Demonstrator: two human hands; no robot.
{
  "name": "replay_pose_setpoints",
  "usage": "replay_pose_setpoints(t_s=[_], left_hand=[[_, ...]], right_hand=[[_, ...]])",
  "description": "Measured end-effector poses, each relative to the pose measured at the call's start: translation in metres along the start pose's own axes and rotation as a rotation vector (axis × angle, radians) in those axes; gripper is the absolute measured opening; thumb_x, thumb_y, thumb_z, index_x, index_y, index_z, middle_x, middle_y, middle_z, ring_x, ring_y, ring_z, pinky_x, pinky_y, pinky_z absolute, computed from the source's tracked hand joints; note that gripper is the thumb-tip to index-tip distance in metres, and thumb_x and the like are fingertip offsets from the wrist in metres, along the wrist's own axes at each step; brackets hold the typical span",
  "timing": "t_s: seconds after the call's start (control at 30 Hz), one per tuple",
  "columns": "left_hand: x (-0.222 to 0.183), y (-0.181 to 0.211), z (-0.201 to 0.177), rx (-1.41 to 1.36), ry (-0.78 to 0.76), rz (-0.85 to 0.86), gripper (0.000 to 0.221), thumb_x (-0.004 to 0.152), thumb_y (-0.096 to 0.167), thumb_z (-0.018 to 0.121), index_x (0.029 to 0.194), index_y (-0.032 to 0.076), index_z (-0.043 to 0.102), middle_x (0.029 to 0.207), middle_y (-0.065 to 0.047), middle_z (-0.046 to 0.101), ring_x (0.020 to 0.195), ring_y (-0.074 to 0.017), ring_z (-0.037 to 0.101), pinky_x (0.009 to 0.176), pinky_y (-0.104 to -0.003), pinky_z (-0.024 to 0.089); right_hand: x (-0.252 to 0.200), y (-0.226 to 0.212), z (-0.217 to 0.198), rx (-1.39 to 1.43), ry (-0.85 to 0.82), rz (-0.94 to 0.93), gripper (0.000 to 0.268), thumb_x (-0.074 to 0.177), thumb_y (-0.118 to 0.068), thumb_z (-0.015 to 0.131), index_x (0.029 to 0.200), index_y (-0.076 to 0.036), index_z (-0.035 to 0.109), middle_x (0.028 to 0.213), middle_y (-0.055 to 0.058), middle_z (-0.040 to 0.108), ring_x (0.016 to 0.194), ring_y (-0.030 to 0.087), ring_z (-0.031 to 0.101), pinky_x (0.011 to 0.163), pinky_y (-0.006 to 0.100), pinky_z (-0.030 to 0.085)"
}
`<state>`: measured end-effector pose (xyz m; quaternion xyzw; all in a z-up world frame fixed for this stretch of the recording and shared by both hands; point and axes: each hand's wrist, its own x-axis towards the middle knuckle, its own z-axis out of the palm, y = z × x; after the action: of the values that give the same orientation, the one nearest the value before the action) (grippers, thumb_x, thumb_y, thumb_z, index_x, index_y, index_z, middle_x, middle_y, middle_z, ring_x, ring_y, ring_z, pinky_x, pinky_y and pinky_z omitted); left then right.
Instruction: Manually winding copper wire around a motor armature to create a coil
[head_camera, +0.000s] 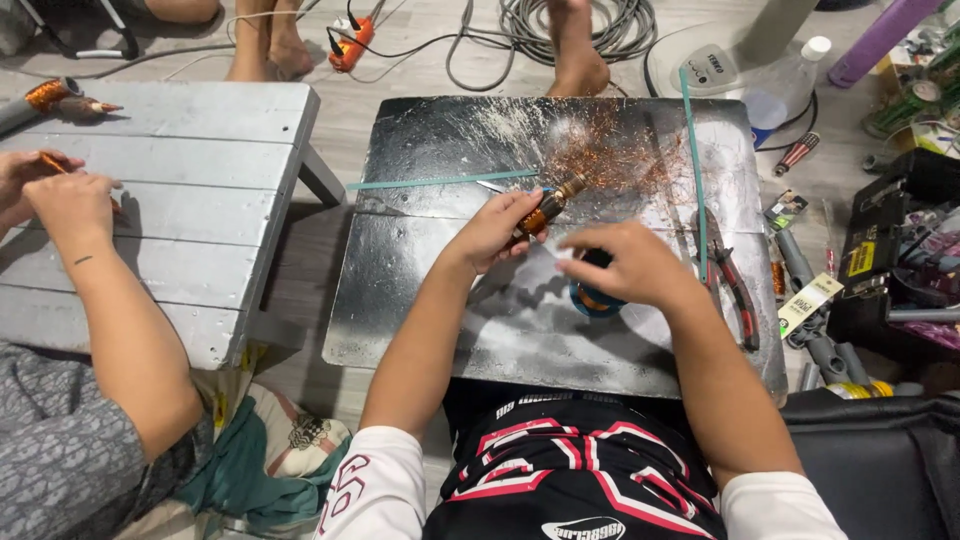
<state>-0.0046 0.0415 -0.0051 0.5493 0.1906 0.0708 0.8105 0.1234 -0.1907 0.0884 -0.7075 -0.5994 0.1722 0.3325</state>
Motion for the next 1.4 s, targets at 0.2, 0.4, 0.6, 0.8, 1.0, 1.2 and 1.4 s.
replay_pose_setpoints(t_s=[0.2, 0.4, 0.6, 0.8, 1.0, 1.2, 1.4], left_hand=[[-0.004, 0.004, 0.004, -0.024, -0.070, -0.015, 0.033, 0.119, 0.047, 0.058, 0.120, 0.014, 0.055, 0.081, -0.013, 0.066, 0.040, -0.0071, 0.046, 0.029, -0.019, 0.029], [-0.014, 0.008, 0.010, -0.051, -0.105, -0.030, 0.035, 0.119, 0.054, 0.053, 0.128, 0.020, 0.051, 0.083, -0.008, 0.059, 0.041, -0.0041, 0.041, 0.031, -0.019, 0.026], [-0.017, 0.009, 0.014, -0.083, -0.173, 0.048, 0.022, 0.114, 0.032, 0.068, 0.117, 0.018, 0.051, 0.082, -0.009, 0.055, 0.046, -0.0065, 0.045, 0.032, -0.018, 0.026], [-0.003, -0.008, 0.005, -0.218, -0.176, 0.076, 0.018, 0.114, 0.019, 0.069, 0.123, 0.017, 0.054, 0.087, -0.020, 0.070, 0.052, -0.0167, 0.056, 0.036, -0.021, 0.038], [-0.004, -0.003, 0.015, -0.217, -0.125, 0.048, 0.023, 0.107, 0.023, 0.078, 0.127, 0.011, 0.075, 0.085, -0.006, 0.069, 0.083, -0.0198, 0.080, 0.086, -0.045, 0.074], [0.002, -0.014, 0.008, -0.241, -0.143, 0.115, 0.031, 0.105, 0.016, 0.082, 0.131, -0.001, 0.077, 0.098, -0.019, 0.083, 0.091, -0.0282, 0.086, 0.090, -0.052, 0.073], [0.008, -0.018, 0.006, -0.324, -0.102, 0.156, 0.032, 0.104, 0.012, 0.083, 0.130, -0.003, 0.071, 0.106, -0.027, 0.082, 0.090, -0.0376, 0.086, 0.083, -0.059, 0.073]], right_hand=[[0.000, 0.005, -0.003, -0.162, -0.001, 0.044, 0.023, 0.103, -0.033, 0.078, 0.106, -0.013, 0.091, 0.074, 0.013, 0.084, 0.082, 0.037, 0.083, 0.095, 0.048, 0.063], [-0.002, 0.013, -0.001, -0.418, 0.061, -0.039, 0.026, 0.102, -0.044, 0.079, 0.099, -0.019, 0.084, 0.063, 0.007, 0.077, 0.073, 0.032, 0.080, 0.097, 0.044, 0.062], [0.001, 0.009, 0.021, -0.479, 0.150, -0.123, 0.021, 0.103, -0.038, 0.078, 0.116, -0.022, 0.075, 0.097, 0.000, 0.088, 0.098, 0.019, 0.084, 0.118, 0.043, 0.051], [0.000, 0.026, 0.024, -0.366, 0.237, -0.129, 0.030, 0.104, -0.027, 0.080, 0.132, -0.019, 0.071, 0.094, 0.001, 0.085, 0.083, 0.020, 0.081, 0.099, 0.040, 0.057], [-0.002, 0.012, 0.016, -0.207, 0.276, -0.130, 0.022, 0.102, -0.016, 0.081, 0.125, -0.018, 0.080, 0.089, 0.001, 0.083, 0.078, 0.021, 0.078, 0.093, 0.038, 0.054], [-0.002, 0.012, 0.011, -0.154, 0.288, -0.129, 0.017, 0.102, -0.016, 0.084, 0.119, -0.018, 0.085, 0.086, 0.002, 0.083, 0.075, 0.021, 0.077, 0.091, 0.037, 0.054], [-0.001, 0.012, 0.012, -0.126, 0.278, -0.109, 0.009, 0.105, -0.026, 0.083, 0.109, -0.018, 0.084, 0.083, 0.001, 0.083, 0.074, 0.022, 0.078, 0.087, 0.037, 0.054]])
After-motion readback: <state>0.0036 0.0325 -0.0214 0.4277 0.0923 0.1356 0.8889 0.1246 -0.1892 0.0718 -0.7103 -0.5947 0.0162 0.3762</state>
